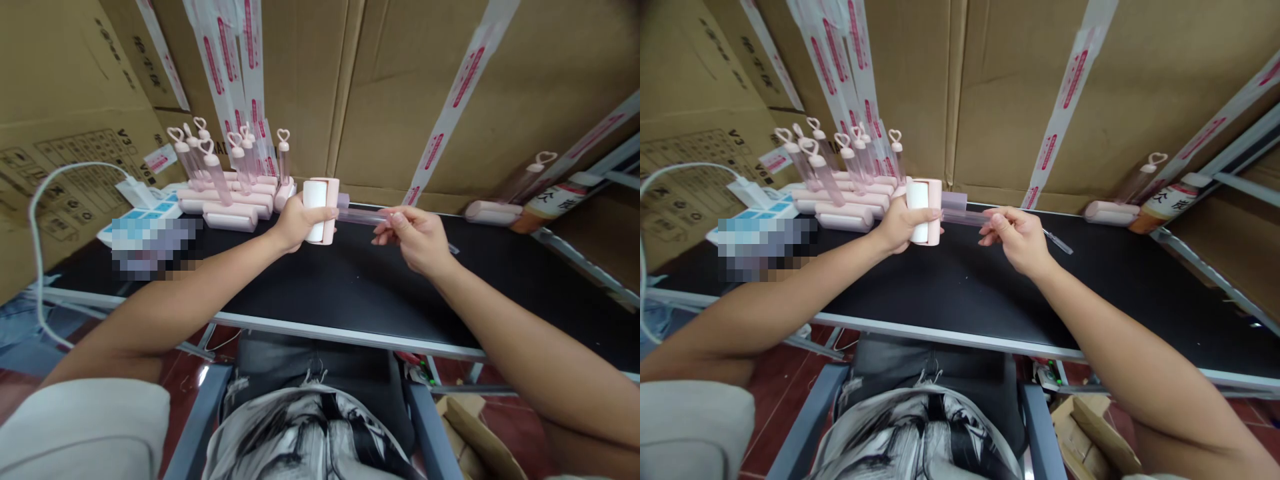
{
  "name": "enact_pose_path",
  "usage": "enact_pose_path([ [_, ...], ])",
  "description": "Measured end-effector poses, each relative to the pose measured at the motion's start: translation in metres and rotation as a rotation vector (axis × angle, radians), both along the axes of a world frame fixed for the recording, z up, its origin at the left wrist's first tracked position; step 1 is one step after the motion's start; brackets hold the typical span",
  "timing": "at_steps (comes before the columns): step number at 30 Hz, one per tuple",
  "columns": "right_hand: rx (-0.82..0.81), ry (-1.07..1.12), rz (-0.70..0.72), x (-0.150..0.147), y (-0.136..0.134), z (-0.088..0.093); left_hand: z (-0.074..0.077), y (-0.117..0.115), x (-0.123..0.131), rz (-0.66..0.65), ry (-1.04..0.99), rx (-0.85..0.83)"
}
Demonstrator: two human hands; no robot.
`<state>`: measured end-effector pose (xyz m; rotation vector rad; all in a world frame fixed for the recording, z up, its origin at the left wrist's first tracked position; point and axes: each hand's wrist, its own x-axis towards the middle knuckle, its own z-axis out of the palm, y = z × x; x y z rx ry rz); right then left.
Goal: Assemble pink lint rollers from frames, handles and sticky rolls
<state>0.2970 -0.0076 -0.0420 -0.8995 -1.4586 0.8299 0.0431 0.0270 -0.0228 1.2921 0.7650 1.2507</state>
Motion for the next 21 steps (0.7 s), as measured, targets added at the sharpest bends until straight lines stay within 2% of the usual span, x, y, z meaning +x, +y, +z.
enact_pose_path([
  [3,0.354,-0.244,-0.233,0.014,0.003,-0.001,0.003,0.002,-0.002,0.047,-0.029,-0.051],
  [5,0.455,-0.348,-0.346,0.026,0.007,0.001,0.006,0.006,-0.009,0.095,-0.042,-0.041],
  [7,0.386,-0.452,-0.396,0.034,0.012,0.002,0.009,0.01,-0.017,0.089,-0.022,-0.007],
  [9,0.236,-0.65,-0.394,0.035,0.017,0.001,0.012,0.012,-0.024,0.032,0.011,0.008],
  [11,0.113,-0.904,-0.319,0.031,0.021,-0.004,0.013,0.012,-0.026,-0.015,0.031,0.012],
  [14,0.081,-1.129,-0.152,0.022,0.029,-0.016,0.011,0.011,-0.025,-0.08,0.073,0.011],
  [18,0.146,-1.099,-0.092,0.023,0.036,-0.025,0.007,0.009,-0.025,-0.12,0.19,0.044],
  [21,0.238,-0.841,-0.158,0.027,0.032,-0.021,0.008,0.006,-0.027,-0.158,0.269,0.114],
])
